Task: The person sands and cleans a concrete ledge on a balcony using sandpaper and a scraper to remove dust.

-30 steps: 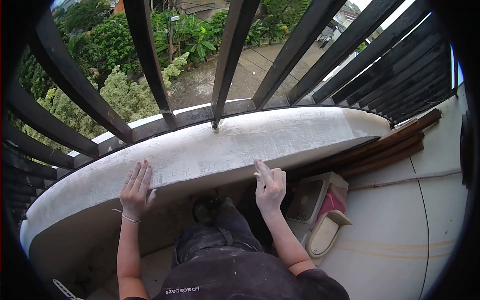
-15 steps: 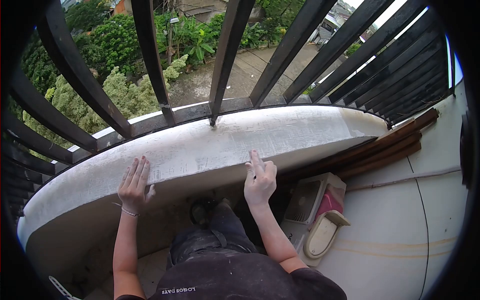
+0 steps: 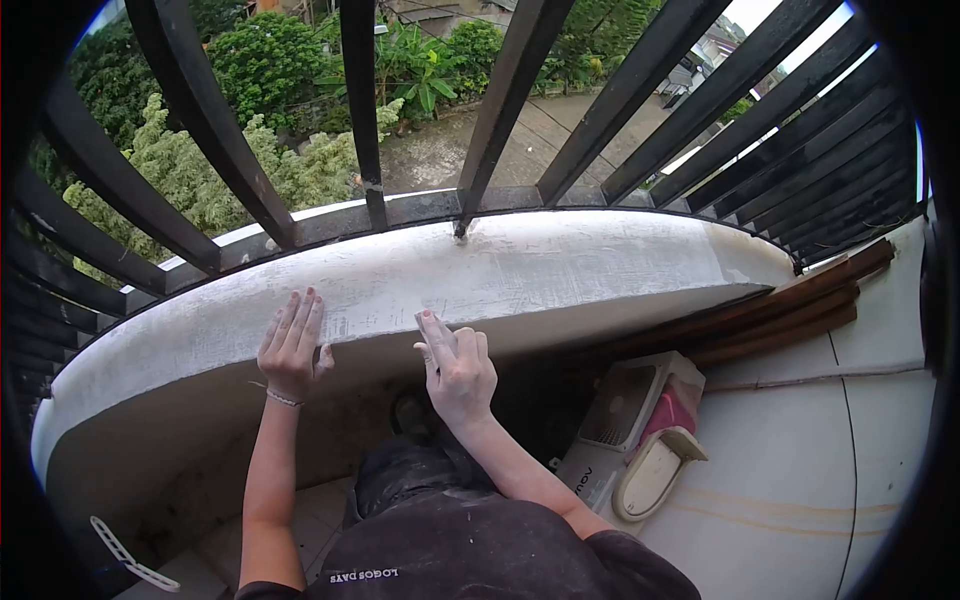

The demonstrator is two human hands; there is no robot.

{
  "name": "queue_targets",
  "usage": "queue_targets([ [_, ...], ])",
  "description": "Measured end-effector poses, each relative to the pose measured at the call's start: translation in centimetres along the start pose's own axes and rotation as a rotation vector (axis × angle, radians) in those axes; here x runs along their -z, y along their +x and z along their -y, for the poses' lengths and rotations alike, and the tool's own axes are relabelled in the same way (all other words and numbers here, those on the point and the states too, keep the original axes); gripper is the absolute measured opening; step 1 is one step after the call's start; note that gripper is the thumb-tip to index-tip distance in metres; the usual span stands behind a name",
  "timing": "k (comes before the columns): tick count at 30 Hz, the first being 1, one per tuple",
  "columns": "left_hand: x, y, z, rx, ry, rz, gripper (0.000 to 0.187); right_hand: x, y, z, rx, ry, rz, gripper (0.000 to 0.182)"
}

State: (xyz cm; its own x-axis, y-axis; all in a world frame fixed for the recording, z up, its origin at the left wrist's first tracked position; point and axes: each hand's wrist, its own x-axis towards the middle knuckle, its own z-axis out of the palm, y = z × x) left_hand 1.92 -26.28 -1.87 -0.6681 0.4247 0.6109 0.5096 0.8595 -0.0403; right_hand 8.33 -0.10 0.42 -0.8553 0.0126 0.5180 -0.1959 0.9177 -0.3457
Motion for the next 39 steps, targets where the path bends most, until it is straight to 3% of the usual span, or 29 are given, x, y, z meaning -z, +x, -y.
queue_targets([
  [4,2.0,-1.7,1.4,0.154,0.060,0.083,0.052,3.4,-0.2,-7.9,-0.141,-0.292,-0.076,0.050],
  [6,2.4,-3.3,2.7,0.313,0.151,0.046,0.052,4.8,-0.4,-9.1,-0.199,-0.292,-0.054,0.047],
  [11,1.9,-3.8,2.4,0.519,0.194,-0.014,0.054,-0.2,-0.3,-1.5,0.048,-0.037,0.021,0.056],
  [15,0.8,-4.1,3.6,0.483,0.201,-0.094,0.054,-0.1,0.6,0.1,0.266,0.089,0.088,0.058],
  [20,0.4,-4.0,3.4,0.476,0.210,-0.173,0.054,2.4,-0.1,-9.7,0.541,-0.162,-0.133,0.056],
  [24,-0.2,-4.0,3.2,0.493,0.209,-0.218,0.053,4.7,2.3,-13.5,0.430,-0.041,0.026,0.039],
  [28,-0.1,-4.0,3.0,0.496,0.199,-0.239,0.052,5.2,6.1,-11.4,0.447,0.132,0.192,0.021],
  [34,-0.3,-4.2,3.2,0.490,0.200,-0.247,0.052,1.6,6.4,-4.4,0.577,0.193,0.212,0.022],
  [39,0.1,-4.5,3.4,0.471,0.184,-0.233,0.051,3.2,5.4,-7.4,0.436,0.188,0.189,0.022],
])
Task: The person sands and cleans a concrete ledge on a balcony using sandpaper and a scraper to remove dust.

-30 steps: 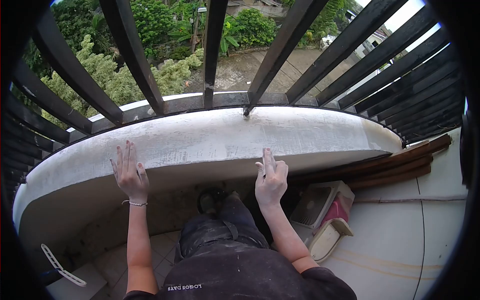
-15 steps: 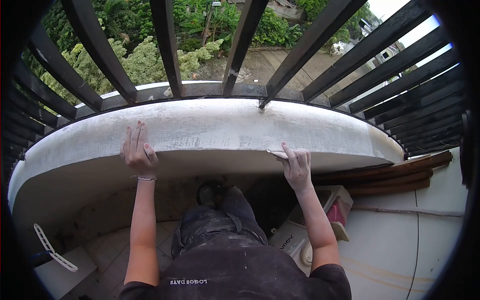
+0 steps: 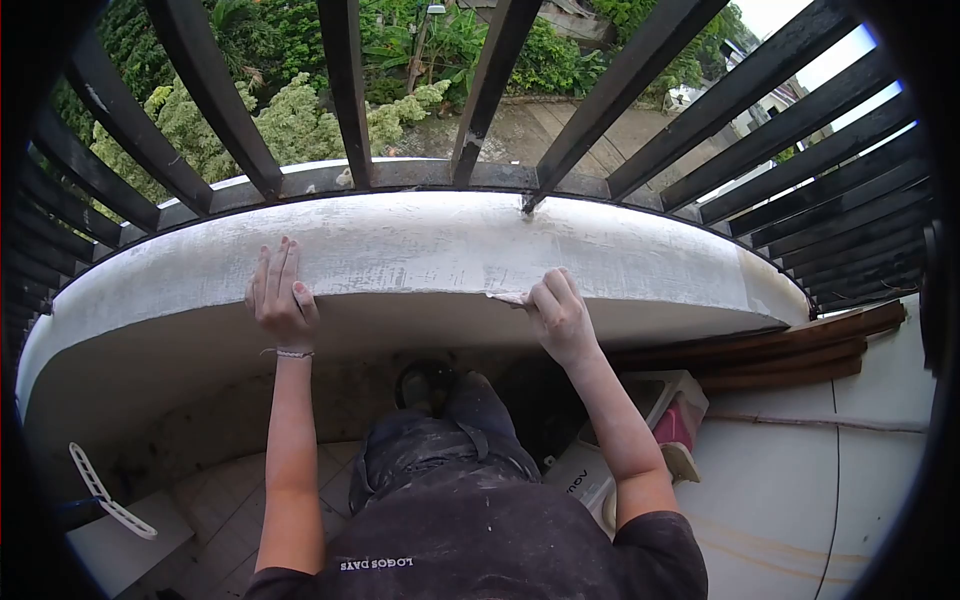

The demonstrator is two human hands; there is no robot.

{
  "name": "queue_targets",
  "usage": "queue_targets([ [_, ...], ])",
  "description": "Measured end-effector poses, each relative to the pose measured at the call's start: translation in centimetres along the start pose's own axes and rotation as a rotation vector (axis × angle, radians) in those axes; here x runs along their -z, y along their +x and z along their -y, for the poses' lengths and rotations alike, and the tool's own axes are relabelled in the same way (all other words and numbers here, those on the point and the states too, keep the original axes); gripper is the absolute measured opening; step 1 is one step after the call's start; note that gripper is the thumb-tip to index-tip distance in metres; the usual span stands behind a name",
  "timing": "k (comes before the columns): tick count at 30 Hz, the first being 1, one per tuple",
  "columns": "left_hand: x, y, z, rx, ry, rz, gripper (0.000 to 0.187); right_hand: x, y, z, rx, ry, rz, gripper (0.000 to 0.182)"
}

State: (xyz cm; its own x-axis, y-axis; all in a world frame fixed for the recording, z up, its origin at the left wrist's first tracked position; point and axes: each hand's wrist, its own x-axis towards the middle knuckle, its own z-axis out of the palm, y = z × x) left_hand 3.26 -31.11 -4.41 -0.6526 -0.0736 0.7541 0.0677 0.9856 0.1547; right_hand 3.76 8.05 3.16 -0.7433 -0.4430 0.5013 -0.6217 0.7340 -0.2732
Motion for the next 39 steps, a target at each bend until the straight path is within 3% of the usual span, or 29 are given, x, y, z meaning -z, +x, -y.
queue_targets([
  [6,-0.3,0.0,-1.1,0.089,0.003,0.016,0.051,1.3,-1.2,-2.1,-0.079,0.006,-0.067,0.022],
  [10,0.0,0.3,-1.5,0.079,0.001,0.037,0.051,-2.5,2.2,2.3,0.050,0.028,-0.094,0.020],
  [14,0.6,0.3,-1.0,0.035,0.003,0.068,0.051,-3.7,1.2,2.4,0.181,-0.063,-0.078,0.013],
  [22,0.2,-0.1,-1.5,0.121,0.013,0.100,0.052,1.0,-3.5,-3.5,-0.083,-0.031,-0.154,0.022],
  [26,0.2,0.5,-3.3,0.128,-0.027,0.093,0.052,-1.1,-1.7,-1.1,-0.067,0.045,-0.137,0.019],
  [28,0.2,0.4,-4.4,0.103,0.000,0.104,0.051,-3.1,0.7,1.8,0.053,0.065,-0.148,0.020],
  [31,0.3,0.2,-4.4,0.086,-0.021,0.114,0.051,-3.5,0.9,2.3,0.025,0.068,-0.140,0.020],
  [38,0.3,-0.2,-4.4,0.085,-0.053,0.084,0.051,1.6,-3.6,-4.5,-0.297,0.197,-0.189,0.022],
  [39,0.1,-0.1,-4.8,0.106,-0.050,0.080,0.051,1.6,-3.6,-4.5,-0.268,0.191,-0.196,0.022],
])
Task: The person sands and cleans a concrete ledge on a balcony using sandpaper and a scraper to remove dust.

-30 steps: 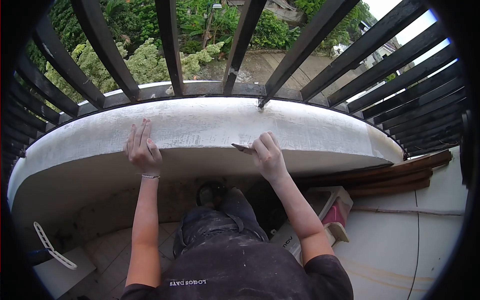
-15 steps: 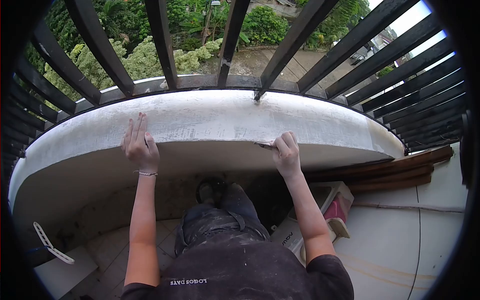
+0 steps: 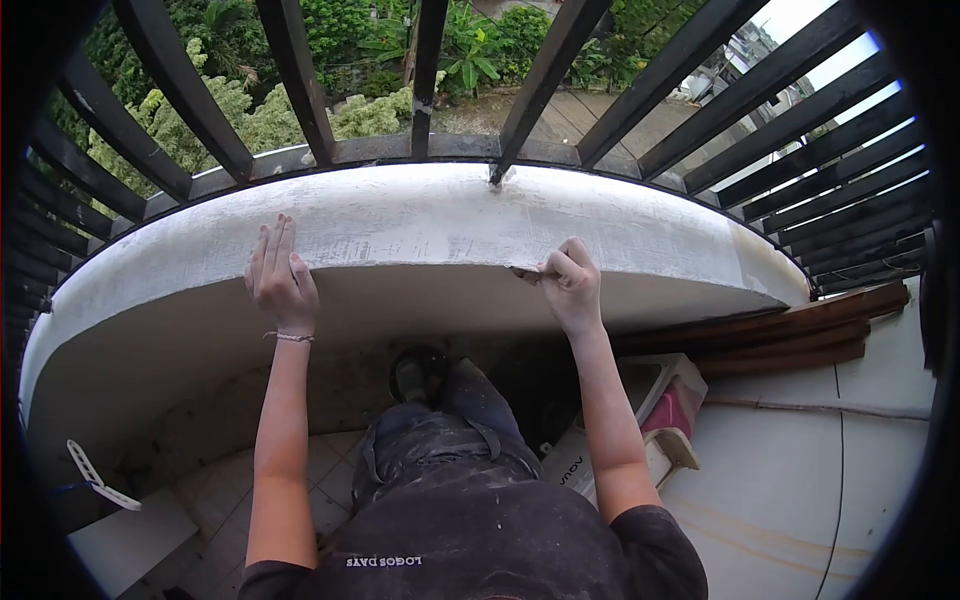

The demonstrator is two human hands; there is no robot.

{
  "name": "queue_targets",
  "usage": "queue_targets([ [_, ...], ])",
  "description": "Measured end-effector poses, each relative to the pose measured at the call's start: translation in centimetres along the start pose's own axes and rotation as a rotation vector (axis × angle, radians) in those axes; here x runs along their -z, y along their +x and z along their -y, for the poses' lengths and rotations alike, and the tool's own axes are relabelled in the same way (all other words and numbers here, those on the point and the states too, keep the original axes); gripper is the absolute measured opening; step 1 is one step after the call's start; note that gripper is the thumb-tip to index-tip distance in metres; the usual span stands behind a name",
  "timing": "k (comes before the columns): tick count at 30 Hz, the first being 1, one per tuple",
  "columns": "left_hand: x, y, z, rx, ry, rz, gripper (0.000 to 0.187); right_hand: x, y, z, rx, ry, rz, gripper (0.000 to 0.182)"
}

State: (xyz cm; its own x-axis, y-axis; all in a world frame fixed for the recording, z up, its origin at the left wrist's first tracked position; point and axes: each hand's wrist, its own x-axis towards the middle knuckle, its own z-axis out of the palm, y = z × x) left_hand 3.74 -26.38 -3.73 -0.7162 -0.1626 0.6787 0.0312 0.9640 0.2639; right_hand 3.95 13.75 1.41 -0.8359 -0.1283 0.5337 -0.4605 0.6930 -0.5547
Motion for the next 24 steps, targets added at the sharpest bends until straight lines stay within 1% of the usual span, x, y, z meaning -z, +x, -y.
queue_targets([
  [2,-0.5,0.1,-0.7,0.037,0.000,-0.013,0.052,-0.7,0.2,0.2,0.062,0.000,-0.015,0.023],
  [4,-1.1,0.2,-1.1,0.065,-0.009,-0.019,0.053,-2.8,1.3,2.1,0.121,0.069,0.034,0.022],
  [5,-1.1,0.1,-1.1,0.048,0.000,-0.023,0.053,-3.8,1.4,3.0,0.145,0.101,0.058,0.022],
  [8,-1.3,0.3,-0.9,0.018,0.014,-0.047,0.053,-4.8,1.4,3.8,0.159,0.019,0.003,0.019],
  [11,-1.1,-0.2,-0.7,0.007,0.024,-0.052,0.053,-4.7,1.4,3.6,0.117,0.132,0.067,0.018],
  [14,-1.6,0.2,-0.5,-0.018,0.034,-0.066,0.053,-3.7,1.6,3.2,0.085,0.124,0.099,0.018],
  [17,-1.4,0.0,-0.3,-0.030,0.022,-0.078,0.052,-1.9,0.8,0.9,-0.004,0.148,0.080,0.019],
  [20,-1.9,0.1,-0.7,-0.005,0.019,-0.124,0.052,-1.8,0.9,0.4,0.039,0.171,0.093,0.020],
  [23,-2.2,0.1,-0.8,0.003,0.018,-0.164,0.051,-3.8,1.9,2.5,0.075,0.257,0.176,0.020],
  [24,-2.3,0.2,-0.8,0.001,0.023,-0.161,0.052,-5.1,2.3,3.4,0.148,0.219,0.160,0.020],
])
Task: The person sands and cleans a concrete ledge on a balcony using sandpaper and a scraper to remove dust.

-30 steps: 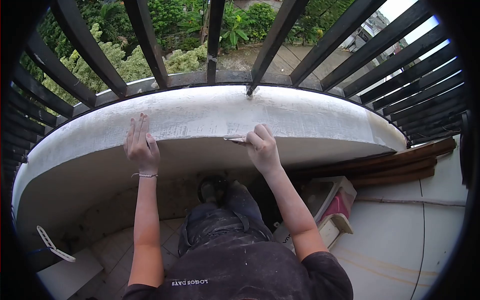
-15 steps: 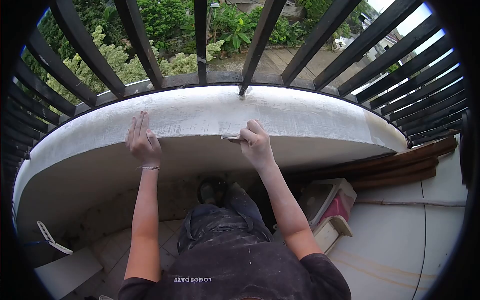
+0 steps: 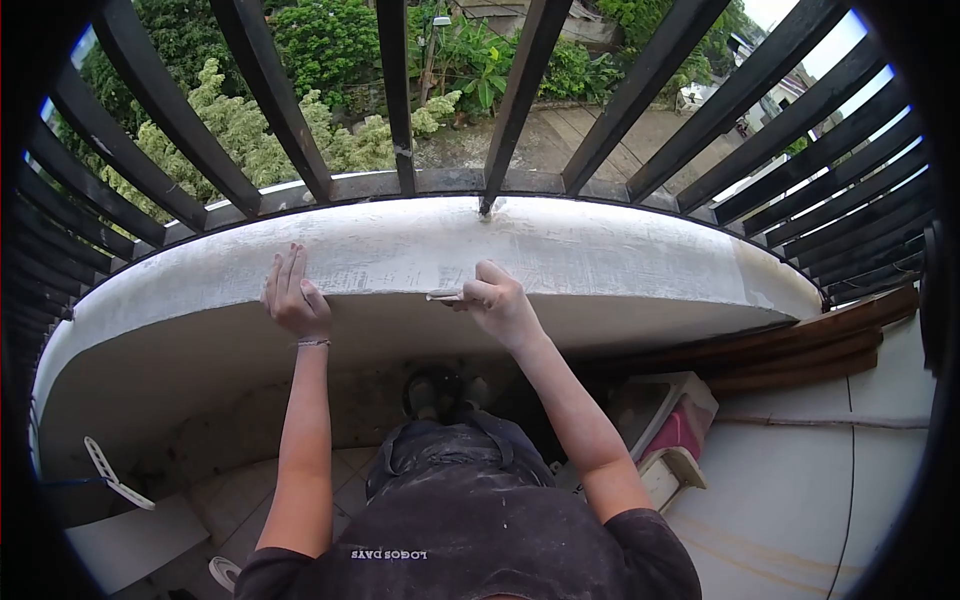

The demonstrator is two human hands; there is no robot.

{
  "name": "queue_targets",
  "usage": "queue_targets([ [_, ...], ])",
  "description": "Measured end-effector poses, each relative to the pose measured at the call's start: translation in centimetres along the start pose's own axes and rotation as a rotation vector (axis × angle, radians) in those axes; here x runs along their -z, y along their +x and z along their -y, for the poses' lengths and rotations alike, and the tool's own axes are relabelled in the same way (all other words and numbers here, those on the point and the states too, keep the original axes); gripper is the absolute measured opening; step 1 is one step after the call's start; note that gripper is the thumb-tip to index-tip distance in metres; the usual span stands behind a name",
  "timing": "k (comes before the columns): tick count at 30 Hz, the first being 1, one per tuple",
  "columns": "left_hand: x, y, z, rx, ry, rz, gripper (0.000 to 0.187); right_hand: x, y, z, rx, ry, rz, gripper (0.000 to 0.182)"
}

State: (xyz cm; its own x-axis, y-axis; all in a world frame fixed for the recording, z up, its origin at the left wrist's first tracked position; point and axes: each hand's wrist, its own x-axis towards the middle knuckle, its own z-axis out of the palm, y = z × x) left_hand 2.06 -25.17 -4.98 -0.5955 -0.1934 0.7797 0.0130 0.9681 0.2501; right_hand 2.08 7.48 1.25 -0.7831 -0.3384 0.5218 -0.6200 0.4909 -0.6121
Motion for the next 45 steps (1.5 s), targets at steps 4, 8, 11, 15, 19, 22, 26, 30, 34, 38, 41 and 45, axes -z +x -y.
queue_targets([
  [4,0.3,0.1,0.4,-0.028,0.020,0.011,0.052,-1.8,0.8,0.9,0.077,-0.046,-0.053,0.020],
  [8,0.1,0.1,0.4,-0.037,0.017,-0.008,0.051,2.5,-1.9,-1.0,-0.123,-0.098,-0.075,0.020],
  [11,-0.4,-0.2,0.3,-0.008,0.020,-0.045,0.052,4.1,-3.2,-2.5,-0.174,-0.068,-0.114,0.019],
  [15,-0.9,-0.2,0.3,0.012,0.002,-0.075,0.052,1.0,-0.3,-0.2,-0.101,0.046,0.041,0.023],
  [19,-0.3,-0.3,0.4,-0.013,0.018,-0.044,0.051,-3.6,1.8,1.6,0.059,-0.002,0.069,0.021],
  [22,-0.1,-0.1,0.6,-0.012,-0.007,-0.027,0.051,-1.9,0.9,1.2,-0.062,0.042,0.061,0.020],
  [26,-0.2,0.0,0.5,0.019,-0.032,-0.049,0.051,3.5,-1.5,-1.4,-0.208,0.014,-0.001,0.020],
  [30,-0.6,0.1,-0.3,0.049,-0.051,-0.096,0.051,3.2,-1.0,-1.4,-0.171,0.055,-0.027,0.021],
  [34,-0.2,-0.3,-0.2,0.047,-0.031,-0.072,0.051,-2.5,1.2,1.1,-0.015,-0.012,0.062,0.020],
  [38,-0.2,0.0,0.6,0.008,-0.039,-0.049,0.051,-2.3,1.0,1.5,0.005,-0.037,0.059,0.021],
  [41,-0.2,-0.1,0.8,-0.005,-0.028,-0.045,0.051,1.8,-1.3,-0.3,-0.098,-0.060,-0.043,0.018],
  [45,-0.7,-0.4,0.5,0.026,-0.041,-0.092,0.051,3.3,-2.4,-1.6,-0.198,0.002,-0.142,0.017],
])
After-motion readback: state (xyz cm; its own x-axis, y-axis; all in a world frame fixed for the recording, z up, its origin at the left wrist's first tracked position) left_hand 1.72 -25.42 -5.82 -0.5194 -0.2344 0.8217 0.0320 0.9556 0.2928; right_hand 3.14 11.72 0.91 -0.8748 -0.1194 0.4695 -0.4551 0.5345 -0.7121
